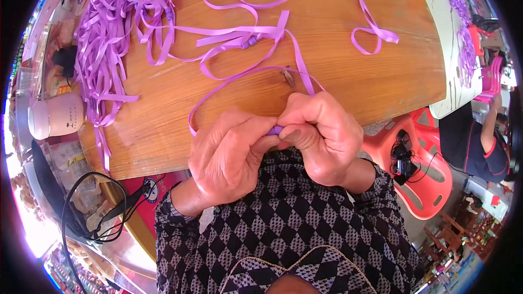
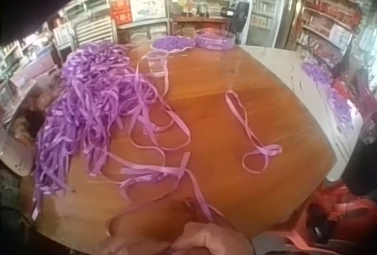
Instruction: The person joins the ends of a purple ribbon by inserting one plastic connector into another, then picks up a new ribbon to tie a knot in its center and connect its ends.
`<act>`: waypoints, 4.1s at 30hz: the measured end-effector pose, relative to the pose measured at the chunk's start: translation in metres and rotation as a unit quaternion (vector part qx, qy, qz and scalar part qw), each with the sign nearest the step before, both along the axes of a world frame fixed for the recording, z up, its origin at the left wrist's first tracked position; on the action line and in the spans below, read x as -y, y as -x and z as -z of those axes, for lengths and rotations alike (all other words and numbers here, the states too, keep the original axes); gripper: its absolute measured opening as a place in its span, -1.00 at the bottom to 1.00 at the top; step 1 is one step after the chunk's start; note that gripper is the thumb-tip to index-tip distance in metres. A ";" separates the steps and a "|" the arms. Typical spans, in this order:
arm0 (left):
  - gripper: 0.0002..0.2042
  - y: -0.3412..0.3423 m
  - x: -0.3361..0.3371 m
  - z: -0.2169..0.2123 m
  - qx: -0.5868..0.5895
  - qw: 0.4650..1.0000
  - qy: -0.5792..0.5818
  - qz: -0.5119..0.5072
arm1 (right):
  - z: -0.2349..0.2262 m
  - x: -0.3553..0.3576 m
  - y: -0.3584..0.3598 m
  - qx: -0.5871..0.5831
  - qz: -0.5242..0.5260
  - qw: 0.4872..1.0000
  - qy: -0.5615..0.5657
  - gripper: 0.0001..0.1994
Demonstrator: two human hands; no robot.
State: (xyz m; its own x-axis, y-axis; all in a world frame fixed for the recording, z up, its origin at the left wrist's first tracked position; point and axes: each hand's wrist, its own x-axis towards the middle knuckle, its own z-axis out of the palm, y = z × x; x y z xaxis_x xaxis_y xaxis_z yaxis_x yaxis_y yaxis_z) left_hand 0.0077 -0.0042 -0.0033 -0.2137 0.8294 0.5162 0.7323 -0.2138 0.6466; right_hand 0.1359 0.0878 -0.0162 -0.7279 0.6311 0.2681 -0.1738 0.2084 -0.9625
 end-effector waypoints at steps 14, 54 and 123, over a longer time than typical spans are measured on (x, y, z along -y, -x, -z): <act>-0.86 -0.008 0.002 0.005 0.496 0.862 0.093 0.037 | 0.018 -0.005 0.001 -0.121 0.054 0.971 -0.198 -0.88; -0.89 0.003 0.002 0.000 0.370 0.919 0.131 0.039 | 0.005 -0.020 -0.002 -0.048 0.056 0.956 -0.283 -0.84; -0.91 -0.013 -0.004 0.026 0.157 0.985 -0.010 -0.064 | 0.020 -0.005 0.007 -0.058 0.061 0.939 -0.333 -0.75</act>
